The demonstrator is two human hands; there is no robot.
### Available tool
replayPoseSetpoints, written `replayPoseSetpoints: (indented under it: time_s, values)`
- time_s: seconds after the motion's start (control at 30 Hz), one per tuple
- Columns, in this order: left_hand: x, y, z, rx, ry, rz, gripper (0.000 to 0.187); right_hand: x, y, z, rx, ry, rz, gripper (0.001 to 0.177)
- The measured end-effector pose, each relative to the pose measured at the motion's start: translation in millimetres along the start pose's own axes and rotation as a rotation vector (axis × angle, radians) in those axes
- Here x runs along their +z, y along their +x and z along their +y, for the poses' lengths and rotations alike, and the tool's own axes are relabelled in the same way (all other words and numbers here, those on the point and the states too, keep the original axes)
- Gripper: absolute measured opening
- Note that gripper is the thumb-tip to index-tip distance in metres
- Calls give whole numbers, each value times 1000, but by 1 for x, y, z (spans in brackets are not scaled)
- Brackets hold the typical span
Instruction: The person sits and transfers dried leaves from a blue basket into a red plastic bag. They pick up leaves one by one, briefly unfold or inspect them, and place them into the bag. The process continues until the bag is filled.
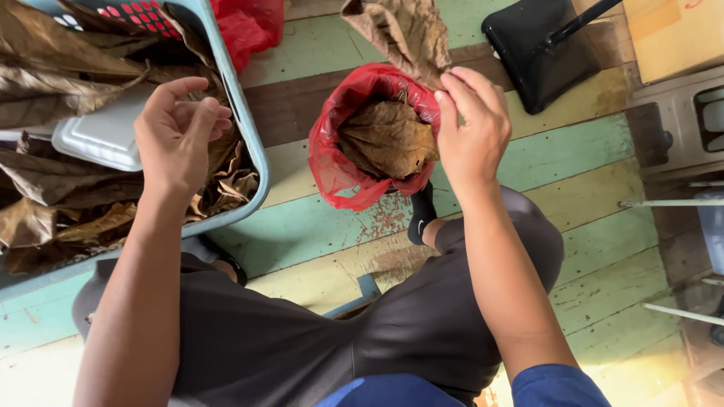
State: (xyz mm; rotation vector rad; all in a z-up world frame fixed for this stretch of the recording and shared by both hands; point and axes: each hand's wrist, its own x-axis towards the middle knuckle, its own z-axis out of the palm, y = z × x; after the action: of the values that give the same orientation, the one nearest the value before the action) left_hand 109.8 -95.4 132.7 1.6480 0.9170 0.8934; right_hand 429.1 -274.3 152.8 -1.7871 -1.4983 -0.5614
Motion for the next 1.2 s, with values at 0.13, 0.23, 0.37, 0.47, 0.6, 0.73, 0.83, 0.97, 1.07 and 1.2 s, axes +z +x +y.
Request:
replayPoseSetpoints:
  time_s: [0.13,0.23,0.37,0.47,0.6,0.73,0.83,0.97,1.07,1.2]
  values:
    - [-6,-7,-2,101,188,1,25,-2,-2,13,15,2,-19,16]
    - [-14,-13,-9,133,384,-22,29,-2,-7,23,36,-35,-44,17]
    - [-19,-19,-23,280,547,-136,36,-1,-15,34,79,-84,-101,18]
    - [-21,-22,-29,305,748,-199,42,0,-20,41,100,-114,-125,19]
    - [-24,-25,-39,268,914,-325,52,1,-24,45,115,-139,-162,19]
    - [-22,-24,-39,246,968,-394,54,3,-25,46,122,-162,-177,19]
    - [-19,-23,-39,207,973,-448,61,4,-26,49,131,-179,-198,17]
    - [-14,-22,-36,89,981,-551,65,7,-29,53,166,-226,-246,17]
    - [-12,-22,-37,46,990,-613,70,9,-31,55,172,-252,-264,17]
    - [-7,-20,-37,-44,1005,-728,83,12,-34,58,187,-273,-298,16]
